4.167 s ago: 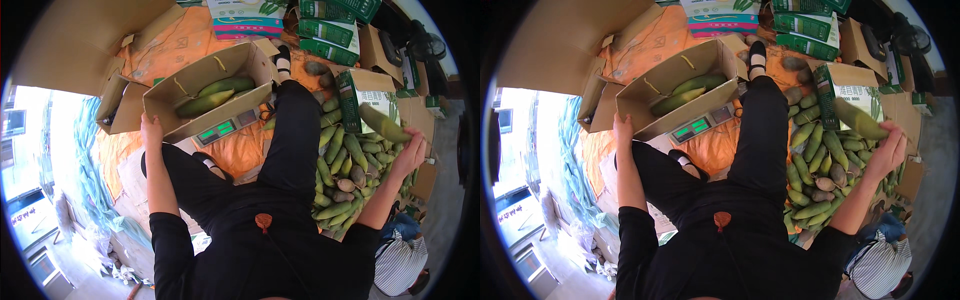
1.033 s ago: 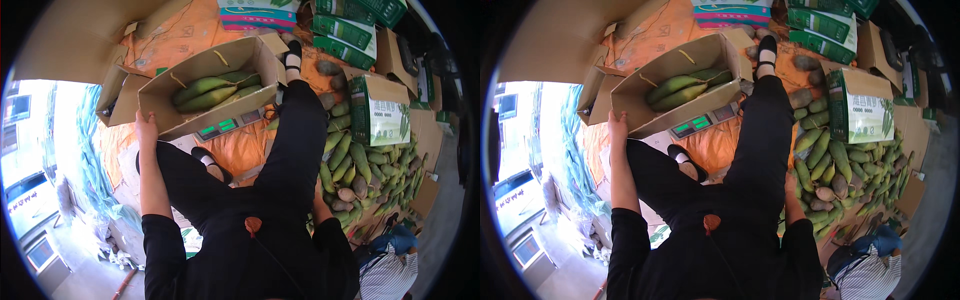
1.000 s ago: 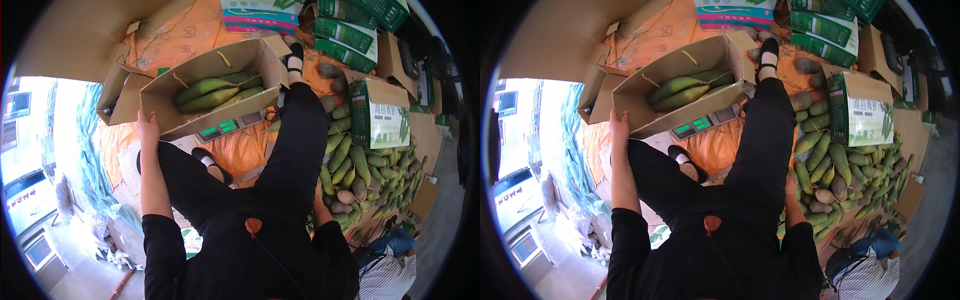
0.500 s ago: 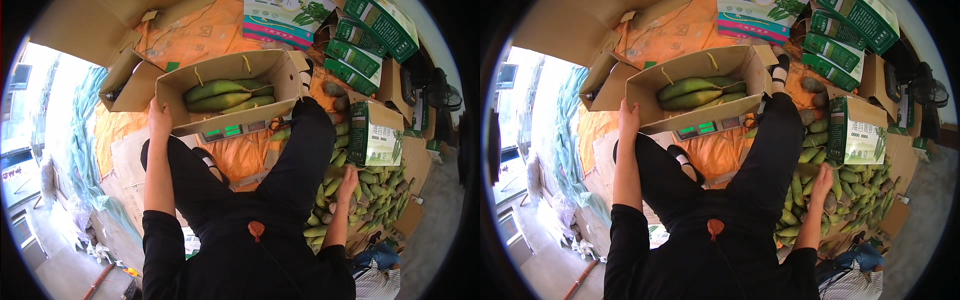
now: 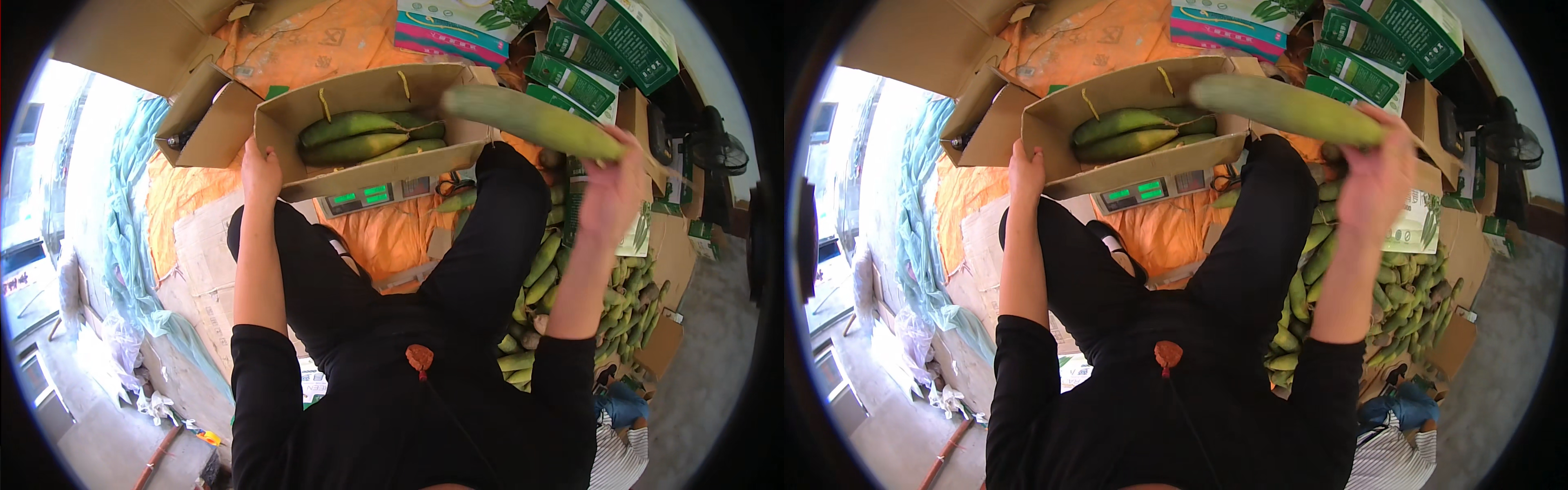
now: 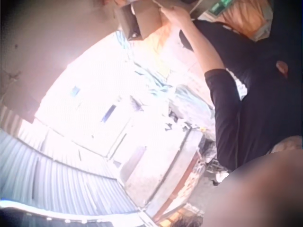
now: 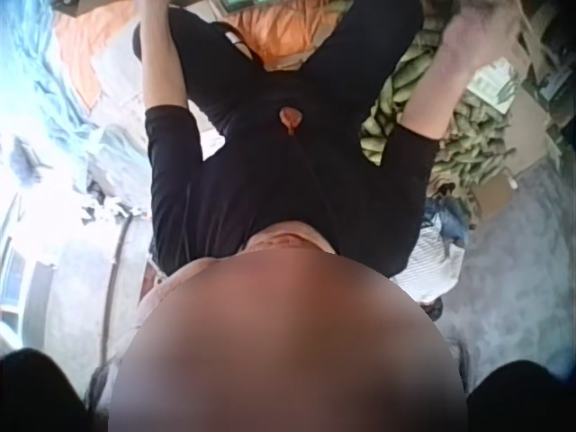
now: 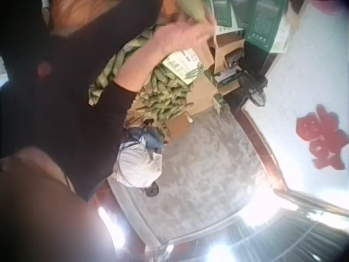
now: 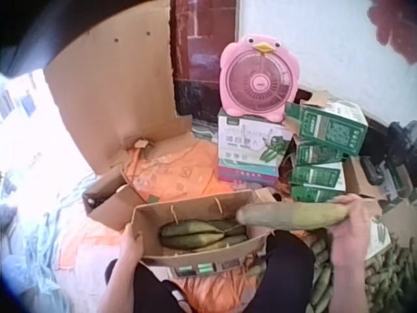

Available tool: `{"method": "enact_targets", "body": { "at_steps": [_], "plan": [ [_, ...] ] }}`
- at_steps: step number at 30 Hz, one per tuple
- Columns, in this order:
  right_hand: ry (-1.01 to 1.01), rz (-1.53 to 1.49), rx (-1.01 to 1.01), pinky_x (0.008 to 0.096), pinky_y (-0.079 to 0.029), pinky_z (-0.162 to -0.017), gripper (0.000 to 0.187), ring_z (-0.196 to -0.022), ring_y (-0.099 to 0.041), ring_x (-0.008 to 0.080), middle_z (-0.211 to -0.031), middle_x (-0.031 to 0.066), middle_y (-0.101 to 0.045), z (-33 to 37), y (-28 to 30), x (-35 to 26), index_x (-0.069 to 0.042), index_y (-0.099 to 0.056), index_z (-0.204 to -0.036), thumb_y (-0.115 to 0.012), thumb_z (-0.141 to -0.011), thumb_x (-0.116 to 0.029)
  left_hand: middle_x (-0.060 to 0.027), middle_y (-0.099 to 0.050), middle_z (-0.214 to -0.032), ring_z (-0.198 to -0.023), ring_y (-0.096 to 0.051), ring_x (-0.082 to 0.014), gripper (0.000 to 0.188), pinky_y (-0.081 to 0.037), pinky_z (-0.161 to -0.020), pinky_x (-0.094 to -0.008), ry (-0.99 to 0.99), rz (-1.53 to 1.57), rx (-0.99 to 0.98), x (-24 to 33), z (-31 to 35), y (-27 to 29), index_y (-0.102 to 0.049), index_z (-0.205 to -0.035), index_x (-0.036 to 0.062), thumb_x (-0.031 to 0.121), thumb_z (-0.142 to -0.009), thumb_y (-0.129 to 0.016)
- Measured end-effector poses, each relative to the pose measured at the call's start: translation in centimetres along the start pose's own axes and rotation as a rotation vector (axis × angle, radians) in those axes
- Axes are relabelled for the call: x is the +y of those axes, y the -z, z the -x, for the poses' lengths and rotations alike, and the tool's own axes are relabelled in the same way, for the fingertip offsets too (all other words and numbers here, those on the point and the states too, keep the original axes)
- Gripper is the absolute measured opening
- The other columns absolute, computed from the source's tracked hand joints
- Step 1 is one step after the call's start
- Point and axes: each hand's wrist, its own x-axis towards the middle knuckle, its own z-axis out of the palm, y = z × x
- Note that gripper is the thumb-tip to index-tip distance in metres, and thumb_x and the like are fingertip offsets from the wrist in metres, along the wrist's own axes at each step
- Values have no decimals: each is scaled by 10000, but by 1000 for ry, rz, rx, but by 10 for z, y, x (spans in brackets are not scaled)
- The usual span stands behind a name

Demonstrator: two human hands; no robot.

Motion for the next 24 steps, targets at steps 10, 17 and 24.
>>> {"method": "enact_targets", "body": {
  "at_steps": [10,17,24],
  "plan": [
    [-668,22,-372,361,-482,-822,313,-1031,-554,211,-1147,107,-570,26,-104,105,-30,-540,-1122,-483,-937,-277,-234,-603,-1003,-960,-577,-378,321,-445,-813,-424,-13,20,-5,-3,1,-2,-495,-1139,19,61,-823,-540],
    [-473,135,-357,247,-473,-740,245,-904,-593,128,-1010,54,-633,7,-8,60,-51,-600,-1089,-522,-916,-206,-258,-604,-967,-925,-566,-430,299,-450,-782,-453,-166,5,62,-39,-12,-7,-505,-1100,8,108,-825,-568],
    [-632,393,59,266,-457,-693,230,-828,-590,123,-972,35,-635,50,127,81,-71,-596,-1088,-523,-906,-191,-221,-584,-1076,-997,-570,-340,398,-446,-847,-375,-64,-33,5,-34,-16,-13,-480,-1180,-30,111,-826,-591]
  ]
}}
